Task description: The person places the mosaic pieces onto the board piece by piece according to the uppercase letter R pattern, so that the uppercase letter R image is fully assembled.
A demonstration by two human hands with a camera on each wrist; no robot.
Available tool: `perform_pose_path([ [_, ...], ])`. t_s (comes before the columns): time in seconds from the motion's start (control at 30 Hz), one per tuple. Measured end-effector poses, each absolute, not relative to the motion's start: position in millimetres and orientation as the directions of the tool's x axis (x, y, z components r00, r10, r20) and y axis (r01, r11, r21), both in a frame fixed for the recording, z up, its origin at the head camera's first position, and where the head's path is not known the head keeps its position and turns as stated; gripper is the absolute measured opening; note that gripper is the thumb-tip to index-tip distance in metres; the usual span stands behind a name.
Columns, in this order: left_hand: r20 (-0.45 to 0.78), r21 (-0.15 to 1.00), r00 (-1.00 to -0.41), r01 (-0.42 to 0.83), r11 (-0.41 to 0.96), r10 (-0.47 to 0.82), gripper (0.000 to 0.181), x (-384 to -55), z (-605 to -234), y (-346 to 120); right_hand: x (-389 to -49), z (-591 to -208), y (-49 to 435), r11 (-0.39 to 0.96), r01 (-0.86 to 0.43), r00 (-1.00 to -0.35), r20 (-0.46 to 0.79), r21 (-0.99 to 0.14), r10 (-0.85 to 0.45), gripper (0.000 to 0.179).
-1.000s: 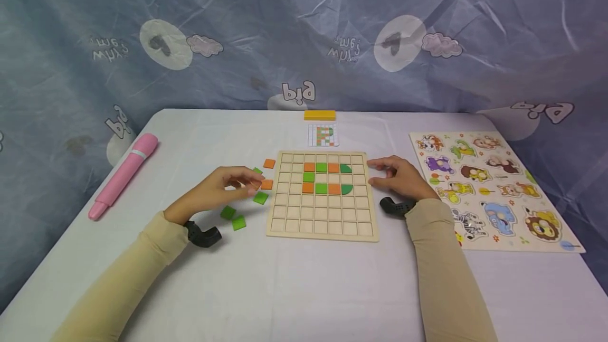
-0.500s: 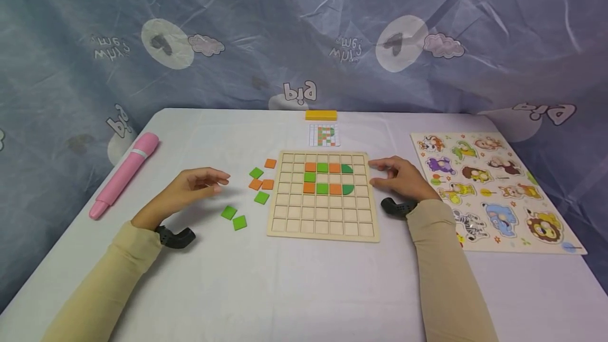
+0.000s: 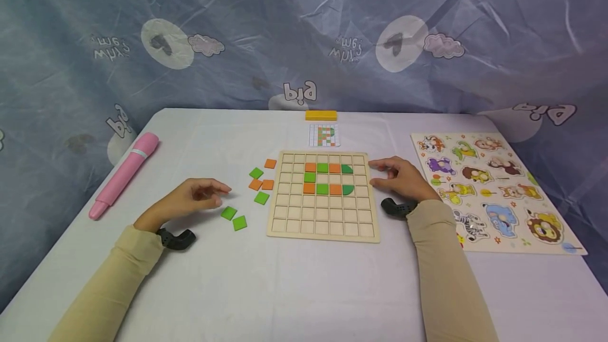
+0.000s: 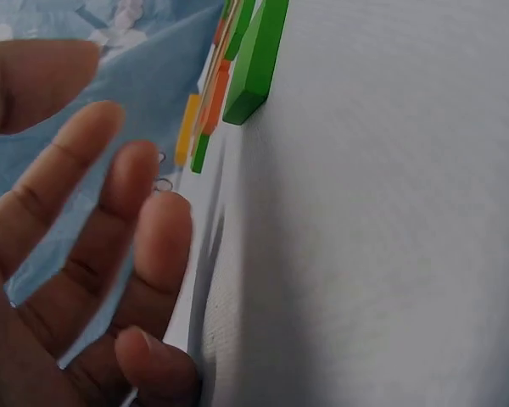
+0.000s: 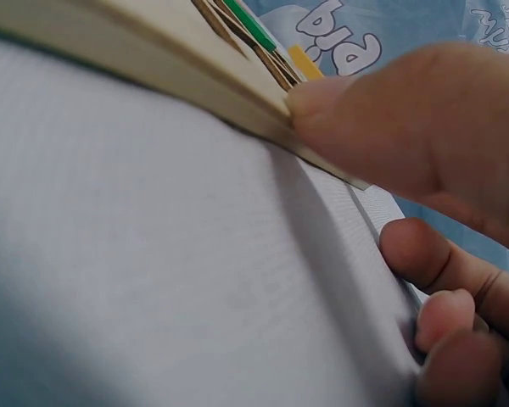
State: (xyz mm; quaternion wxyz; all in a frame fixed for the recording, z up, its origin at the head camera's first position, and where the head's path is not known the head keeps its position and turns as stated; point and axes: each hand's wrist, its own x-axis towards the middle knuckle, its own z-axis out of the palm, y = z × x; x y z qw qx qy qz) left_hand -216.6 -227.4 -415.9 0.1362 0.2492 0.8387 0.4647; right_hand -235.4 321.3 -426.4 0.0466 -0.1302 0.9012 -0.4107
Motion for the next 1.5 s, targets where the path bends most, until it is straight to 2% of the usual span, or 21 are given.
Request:
perform_pose_path([
  [0.37,-0.016,0.785,-0.808,0.355,0.508,0.589,0.036,-216.1,-424.3,-232.1,-234.3,-423.6,323.2,0.633,-0.209,-0.96,0.032,-0.746,-0.279,0.05],
  [0.7,0.043,0.746,-0.791,0.432,0.506,0.61,0.03,-203.0,-438.2,-234.8,-225.1,-438.8,318.1,0.587,-0.239,-0.954,0.076,-0.773,-0.288,0.049],
  [1.07,0.089,0.709,-0.806,0.464,0.531,0.585,0.025,-202.2,-434.5,-226.5,-226.8,-436.0,322.2,0.595,-0.252,-0.956,0.1,-0.763,-0.277,0.049],
  [1.5,0.103,0.744,-0.825,0.435,0.507,0.556,0.024,-205.8,-436.1,-225.0,-227.7,-435.1,324.8,0.593,-0.243,-0.955,0.083,-0.768,-0.284,0.05],
])
